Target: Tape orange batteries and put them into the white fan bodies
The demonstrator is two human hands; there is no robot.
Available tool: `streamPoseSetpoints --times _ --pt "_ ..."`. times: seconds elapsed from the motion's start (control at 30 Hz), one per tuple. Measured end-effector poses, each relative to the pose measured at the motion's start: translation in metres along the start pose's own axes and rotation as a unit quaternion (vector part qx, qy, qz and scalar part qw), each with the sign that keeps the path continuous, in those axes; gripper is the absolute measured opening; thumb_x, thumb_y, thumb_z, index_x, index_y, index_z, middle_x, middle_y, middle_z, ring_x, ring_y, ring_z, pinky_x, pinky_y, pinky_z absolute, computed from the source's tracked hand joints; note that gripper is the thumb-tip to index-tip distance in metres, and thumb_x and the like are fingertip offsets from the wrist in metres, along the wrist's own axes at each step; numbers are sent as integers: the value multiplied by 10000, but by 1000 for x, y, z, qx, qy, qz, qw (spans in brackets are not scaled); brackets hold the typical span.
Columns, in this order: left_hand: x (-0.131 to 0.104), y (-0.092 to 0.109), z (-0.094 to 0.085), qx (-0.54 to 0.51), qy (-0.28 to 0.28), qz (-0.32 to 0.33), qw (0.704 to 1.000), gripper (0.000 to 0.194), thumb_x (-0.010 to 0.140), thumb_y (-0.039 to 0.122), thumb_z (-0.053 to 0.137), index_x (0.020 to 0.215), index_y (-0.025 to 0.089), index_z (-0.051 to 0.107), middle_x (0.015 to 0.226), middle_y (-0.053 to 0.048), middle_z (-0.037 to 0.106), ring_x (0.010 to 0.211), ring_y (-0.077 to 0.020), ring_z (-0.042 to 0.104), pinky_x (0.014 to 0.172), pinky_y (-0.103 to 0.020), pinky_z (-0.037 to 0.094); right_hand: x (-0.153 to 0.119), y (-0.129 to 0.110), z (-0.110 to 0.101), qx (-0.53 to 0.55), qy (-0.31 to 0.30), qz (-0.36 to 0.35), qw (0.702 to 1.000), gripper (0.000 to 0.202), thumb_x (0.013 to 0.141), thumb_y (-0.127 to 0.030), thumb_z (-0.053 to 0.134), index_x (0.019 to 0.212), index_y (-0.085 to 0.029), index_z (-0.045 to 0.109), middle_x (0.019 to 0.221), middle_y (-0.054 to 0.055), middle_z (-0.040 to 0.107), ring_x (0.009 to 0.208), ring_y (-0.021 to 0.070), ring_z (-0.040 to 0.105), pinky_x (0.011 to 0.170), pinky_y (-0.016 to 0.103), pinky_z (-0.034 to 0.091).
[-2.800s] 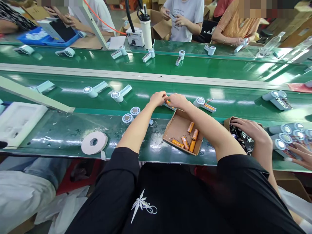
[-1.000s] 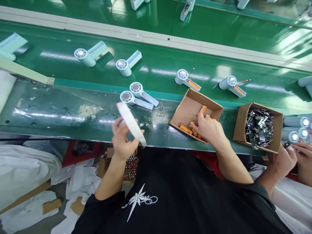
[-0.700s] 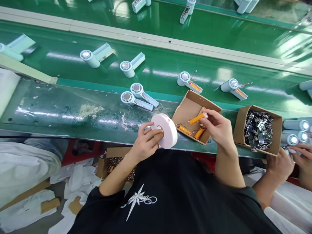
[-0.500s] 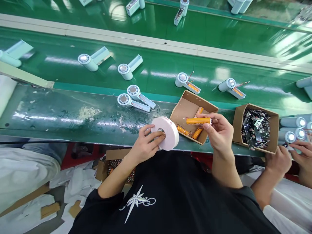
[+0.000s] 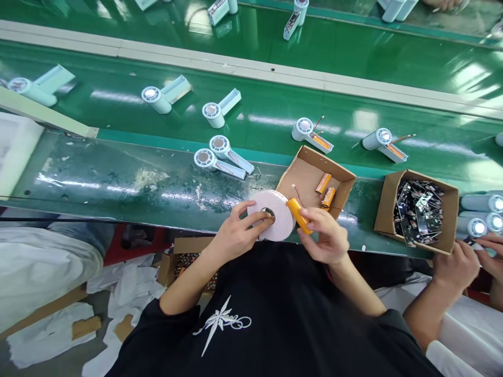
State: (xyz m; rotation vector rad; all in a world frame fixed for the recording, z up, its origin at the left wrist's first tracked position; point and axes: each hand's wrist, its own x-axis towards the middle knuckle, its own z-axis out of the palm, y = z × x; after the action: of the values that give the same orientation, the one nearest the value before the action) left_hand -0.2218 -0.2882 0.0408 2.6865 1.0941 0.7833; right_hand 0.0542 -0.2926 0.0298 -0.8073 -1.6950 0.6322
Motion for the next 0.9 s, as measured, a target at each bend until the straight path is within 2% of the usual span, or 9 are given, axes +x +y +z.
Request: streamPoseSetpoints --times 0.1,0.2,0.3,0.43,0.5,0.63,0.7,0.8,0.9 --pt "-1 -4 -5 44 5 -3 999 523 873 -35 639 1319 227 713 1254 -36 759 1367 -319 465 1077 -460 587 -12 -4 14 65 25 58 996 432 877 -162 752 1280 -295 670 1357 106 730 1234 296 724 1036 497 640" --pt "3 -11 -16 78 5 23 997 572 888 -40 652 1360 279 699 1261 -5 759 1300 -271 517 1134 -464 577 -4 -9 16 175 53 235 955 495 921 -307 776 1382 -326 596 1517 108 625 1170 265 750 960 444 672" --pt "14 -19 -30 92 -6 60 994 621 900 -1 717 1403 360 669 1282 37 745 1262 -232 546 1200 -479 550 20 -9 -1 229 -46 376 897 645 825 -372 895 1401 -297 617 1416 88 704 1071 247 782 940 415 682" --pt "30 -25 -39 93 -17 84 992 645 922 44 736 1448 404 631 1300 37 724 1229 -202 563 1231 -460 522 46 -3 -18 174 -153 422 877 420 834 -387 876 1208 -235 762 1025 25 824 946 237 803 986 431 667" --pt "32 -22 -35 102 7 78 992 643 934 49 724 1470 389 616 1286 20 729 1174 -203 565 1242 -458 488 46 0 -8 179 -81 408 892 394 804 -399 898 1135 -228 767 1042 37 829 980 250 803 994 441 663" --pt "29 0 -10 132 87 12 987 568 940 152 754 1468 319 628 1131 -46 760 1064 -256 539 1163 -522 452 29 1 39 238 233 351 875 498 795 -489 900 1178 -263 674 1211 84 806 1144 266 771 1029 472 644" --pt "25 13 4 115 107 -19 987 525 932 255 785 1439 248 651 1015 -85 748 1003 -269 535 1068 -520 469 25 4 50 258 275 347 859 493 801 -502 896 1164 -269 656 1200 90 807 1137 264 773 1016 471 649" --pt "12 22 13 48 84 -16 995 485 903 262 803 1372 212 687 962 -78 741 943 -250 540 1022 -492 475 37 15 18 263 214 351 873 420 810 -473 894 1101 -245 694 1170 93 804 1068 264 788 962 447 679" --pt "-20 4 0 33 8 3 999 454 884 168 765 1321 281 711 1028 -43 769 991 -250 557 1121 -532 427 57 29 -54 188 292 233 909 288 901 -493 809 1068 -268 744 1285 63 756 1216 240 732 1078 371 625"
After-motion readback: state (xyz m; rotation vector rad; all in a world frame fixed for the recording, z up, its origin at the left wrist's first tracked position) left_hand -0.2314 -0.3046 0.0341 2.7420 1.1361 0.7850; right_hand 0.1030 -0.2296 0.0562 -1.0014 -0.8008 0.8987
